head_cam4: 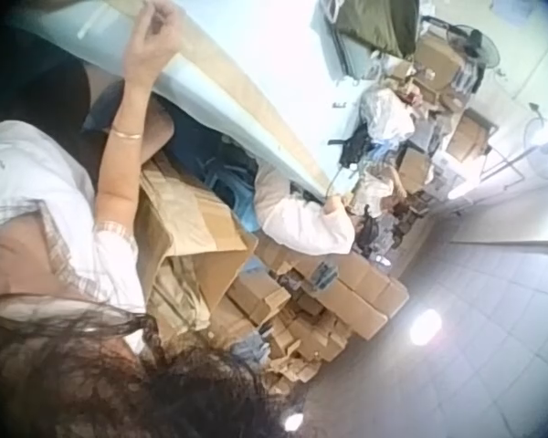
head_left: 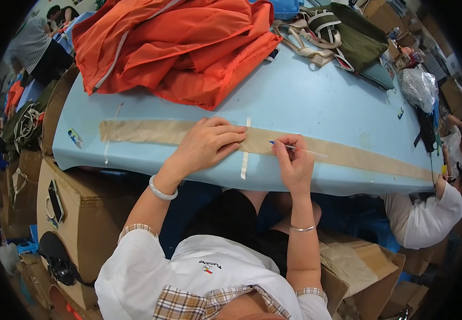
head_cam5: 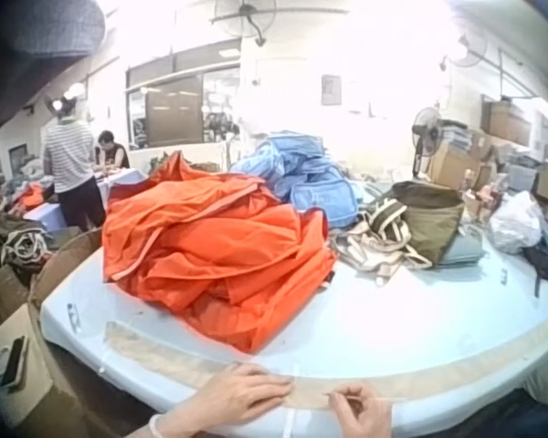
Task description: Marking long material strips with a pen on a workbench in a workshop.
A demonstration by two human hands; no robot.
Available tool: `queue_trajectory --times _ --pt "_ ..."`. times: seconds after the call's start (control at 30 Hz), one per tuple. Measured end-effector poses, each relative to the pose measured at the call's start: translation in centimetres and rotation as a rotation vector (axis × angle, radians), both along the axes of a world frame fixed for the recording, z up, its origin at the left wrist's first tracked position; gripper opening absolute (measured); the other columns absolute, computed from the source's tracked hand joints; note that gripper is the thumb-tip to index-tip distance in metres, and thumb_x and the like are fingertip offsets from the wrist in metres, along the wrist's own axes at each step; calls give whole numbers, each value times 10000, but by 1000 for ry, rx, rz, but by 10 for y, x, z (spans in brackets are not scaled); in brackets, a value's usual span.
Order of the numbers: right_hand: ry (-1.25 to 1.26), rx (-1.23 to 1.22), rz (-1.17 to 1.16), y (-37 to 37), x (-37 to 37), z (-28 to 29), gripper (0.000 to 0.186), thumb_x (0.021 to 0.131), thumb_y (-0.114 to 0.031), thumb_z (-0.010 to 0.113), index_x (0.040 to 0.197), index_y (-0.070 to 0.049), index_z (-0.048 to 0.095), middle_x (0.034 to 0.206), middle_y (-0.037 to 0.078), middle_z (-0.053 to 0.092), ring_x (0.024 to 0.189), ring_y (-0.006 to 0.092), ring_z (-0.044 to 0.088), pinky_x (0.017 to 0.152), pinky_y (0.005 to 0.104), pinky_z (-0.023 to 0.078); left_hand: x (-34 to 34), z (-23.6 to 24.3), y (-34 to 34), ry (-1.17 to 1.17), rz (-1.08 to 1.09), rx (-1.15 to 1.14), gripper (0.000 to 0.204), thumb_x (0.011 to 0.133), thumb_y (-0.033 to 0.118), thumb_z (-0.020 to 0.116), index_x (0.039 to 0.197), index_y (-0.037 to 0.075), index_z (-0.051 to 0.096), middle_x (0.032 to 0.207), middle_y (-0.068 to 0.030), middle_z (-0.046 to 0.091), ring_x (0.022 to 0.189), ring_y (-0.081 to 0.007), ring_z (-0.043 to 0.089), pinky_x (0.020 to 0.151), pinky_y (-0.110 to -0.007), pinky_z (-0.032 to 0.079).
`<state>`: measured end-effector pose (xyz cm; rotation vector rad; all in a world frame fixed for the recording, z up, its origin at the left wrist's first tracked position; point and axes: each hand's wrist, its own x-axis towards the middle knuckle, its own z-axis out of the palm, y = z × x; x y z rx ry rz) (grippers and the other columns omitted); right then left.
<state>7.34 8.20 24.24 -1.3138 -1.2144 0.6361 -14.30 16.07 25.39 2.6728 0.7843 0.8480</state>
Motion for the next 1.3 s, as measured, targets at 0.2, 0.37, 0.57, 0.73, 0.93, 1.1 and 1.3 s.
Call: queue_trajectory --times 0.2,0.37,0.57,0.73,0.93,1.1,1.3 --pt "11 -68 70 1 -4 0 68 899 -48 627 926 11 606 802 17 617 725 52 556 638 217 478 -13 -9 3 -54 -28 -40 186 838 201 682 1013 142 708 1111 37 690 1002 -192 594 834 -352 456" --pt "20 -53 60 -10 8 -7 54 939 -39 585 946 11 564 847 44 608 773 88 591 706 227 500 -1 -16 0 -80 -31 3 183 836 235 669 996 152 697 1094 37 689 977 -209 593 844 -365 458" --pt "13 -62 92 -2 -1 -4 68 928 -61 596 939 6 585 808 26 611 740 75 571 670 216 479 -11 -20 4 -110 -64 -18 192 829 220 679 998 134 707 1081 40 696 974 -216 597 829 -367 473" --pt "109 -11 101 5 -2 -1 85 921 -67 606 930 17 592 805 43 643 763 87 616 693 223 502 -11 -1 6 -67 -55 -13 211 809 159 698 1011 100 714 1074 0 704 959 -228 609 839 -360 484" --pt "57 -38 83 -11 18 11 104 905 -70 633 940 24 607 808 63 665 776 112 653 707 249 532 4 0 7 -20 -54 11 201 820 152 686 1010 95 718 1084 -32 702 972 -252 604 858 -377 474" --pt "33 57 106 -17 51 31 103 899 -72 637 928 23 613 796 67 661 753 112 647 676 245 527 -5 12 1 30 -20 -13 222 809 121 682 1022 61 708 1101 -61 693 980 -269 598 884 -381 460" --pt "-103 11 -86 -40 174 48 108 936 -87 616 968 15 601 844 50 654 760 90 613 716 224 513 1 15 -3 32 -50 -8 238 789 60 681 1024 28 696 1115 -82 687 980 -291 587 893 -381 457"
